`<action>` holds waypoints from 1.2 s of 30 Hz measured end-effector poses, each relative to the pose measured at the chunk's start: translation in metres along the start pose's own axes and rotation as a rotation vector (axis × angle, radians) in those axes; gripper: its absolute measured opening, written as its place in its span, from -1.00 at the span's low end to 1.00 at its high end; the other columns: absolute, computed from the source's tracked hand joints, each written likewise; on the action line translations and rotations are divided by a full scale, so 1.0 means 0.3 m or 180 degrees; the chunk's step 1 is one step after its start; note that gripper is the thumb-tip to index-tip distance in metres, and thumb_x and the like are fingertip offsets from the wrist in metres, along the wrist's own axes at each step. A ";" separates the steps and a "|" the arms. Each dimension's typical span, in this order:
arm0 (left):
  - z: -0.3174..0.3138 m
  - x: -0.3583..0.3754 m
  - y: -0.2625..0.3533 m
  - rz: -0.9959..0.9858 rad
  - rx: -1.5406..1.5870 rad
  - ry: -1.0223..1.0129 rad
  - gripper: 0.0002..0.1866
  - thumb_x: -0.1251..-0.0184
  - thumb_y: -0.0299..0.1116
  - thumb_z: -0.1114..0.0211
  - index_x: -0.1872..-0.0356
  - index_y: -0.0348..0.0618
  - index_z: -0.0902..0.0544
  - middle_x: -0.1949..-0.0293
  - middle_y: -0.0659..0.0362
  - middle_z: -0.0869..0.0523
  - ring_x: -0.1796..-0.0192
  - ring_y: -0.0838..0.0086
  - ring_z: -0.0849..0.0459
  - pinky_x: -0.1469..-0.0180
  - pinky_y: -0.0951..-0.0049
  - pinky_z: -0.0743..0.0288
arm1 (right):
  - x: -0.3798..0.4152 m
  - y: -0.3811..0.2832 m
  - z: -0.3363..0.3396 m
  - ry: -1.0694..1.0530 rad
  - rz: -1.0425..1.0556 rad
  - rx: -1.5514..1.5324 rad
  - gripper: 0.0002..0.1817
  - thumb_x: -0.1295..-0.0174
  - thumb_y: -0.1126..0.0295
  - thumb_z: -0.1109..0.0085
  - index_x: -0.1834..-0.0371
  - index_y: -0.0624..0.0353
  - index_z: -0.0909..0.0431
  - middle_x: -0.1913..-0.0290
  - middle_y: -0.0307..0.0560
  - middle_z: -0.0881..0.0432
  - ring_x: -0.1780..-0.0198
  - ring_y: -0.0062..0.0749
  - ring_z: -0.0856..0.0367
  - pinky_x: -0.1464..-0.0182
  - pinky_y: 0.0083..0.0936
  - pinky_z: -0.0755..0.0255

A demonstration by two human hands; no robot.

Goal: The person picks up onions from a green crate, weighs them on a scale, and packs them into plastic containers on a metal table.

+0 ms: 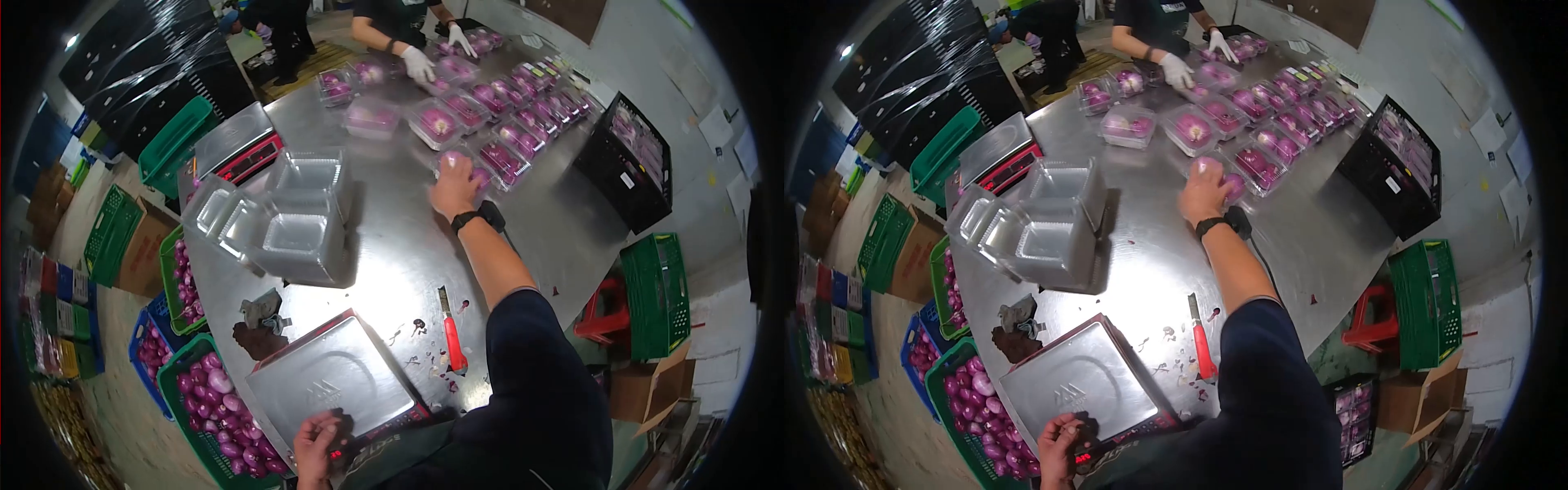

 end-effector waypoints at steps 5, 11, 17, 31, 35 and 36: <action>0.081 0.026 0.056 -0.0263 0.0345 -0.0064 -0.67 -0.39 -0.51 -0.41 -0.14 -0.32 -0.63 0.09 0.04 -0.80 0.13 0.40 -0.76 0.20 0.34 -0.76 | 0.251 -0.431 0.195 0.0446 0.1827 -0.2027 -0.43 -0.13 0.32 -0.43 -0.24 0.18 -0.57 -0.31 0.16 -0.52 -0.39 0.09 -0.45 -0.37 -0.08 -0.40; 0.336 0.145 0.128 -0.0848 0.0558 0.0569 -0.68 -0.39 -0.46 -0.44 -0.10 -0.29 -0.63 0.20 0.10 -0.80 0.37 0.52 -0.67 0.29 0.40 -0.66 | 0.655 -0.909 0.496 0.0756 0.3074 -0.2854 -0.68 -0.25 0.36 -0.33 -0.02 0.24 -0.59 -0.07 0.09 -0.63 -0.20 0.05 -0.58 -0.25 -0.05 -0.47; 0.727 0.300 0.037 -0.1022 0.0473 0.1409 -0.74 -0.42 -0.42 -0.39 -0.06 -0.23 -0.62 0.26 0.16 -0.74 0.42 0.54 -0.61 0.38 0.41 -0.60 | 0.680 -1.107 0.272 -0.0478 0.2756 -0.1478 -0.75 -0.41 0.30 -0.09 0.10 0.22 -0.67 0.02 0.17 -0.73 -0.03 0.15 -0.73 -0.08 0.00 -0.59; 1.925 0.529 -0.412 -0.0423 0.0544 0.3095 -0.86 -0.45 -0.35 -0.35 0.08 -0.13 -0.66 0.28 0.27 -0.69 0.37 0.50 -0.65 0.34 0.46 -0.55 | 0.576 -1.096 0.297 0.0101 0.1831 -0.0876 -0.57 -0.16 0.05 -0.54 0.36 0.24 -0.66 0.34 0.09 -0.74 0.29 -0.14 -0.69 0.12 -0.23 -0.53; 2.139 0.440 -0.422 -0.0369 -0.0677 0.3477 -0.80 -0.35 -0.36 -0.40 0.09 -0.21 -0.68 0.30 0.24 -0.72 0.30 0.48 -0.69 0.23 0.40 -0.59 | 0.976 -1.120 0.447 -0.0274 0.2562 -0.1258 -0.60 -0.20 0.19 -0.54 0.42 0.26 -0.53 0.47 0.02 -0.57 0.43 -0.23 -0.48 0.27 -0.31 -0.44; 2.160 0.390 -0.415 -0.0250 -0.1285 0.3416 -0.74 -0.29 -0.36 -0.43 0.06 -0.23 -0.69 0.28 0.18 -0.75 0.26 0.39 -0.73 0.16 0.33 -0.60 | 1.104 -1.108 0.460 -0.0504 0.2757 -0.1142 -0.61 -0.18 0.25 -0.55 0.44 0.25 -0.50 0.50 0.00 -0.53 0.45 -0.25 -0.43 0.31 -0.34 -0.41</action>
Point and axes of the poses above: each hand's wrist, its own x-axis away from the middle knuckle, its own z-axis out of the back of the hand, y = z × x, the point moved 10 cm from there along -x, towards the middle knuckle
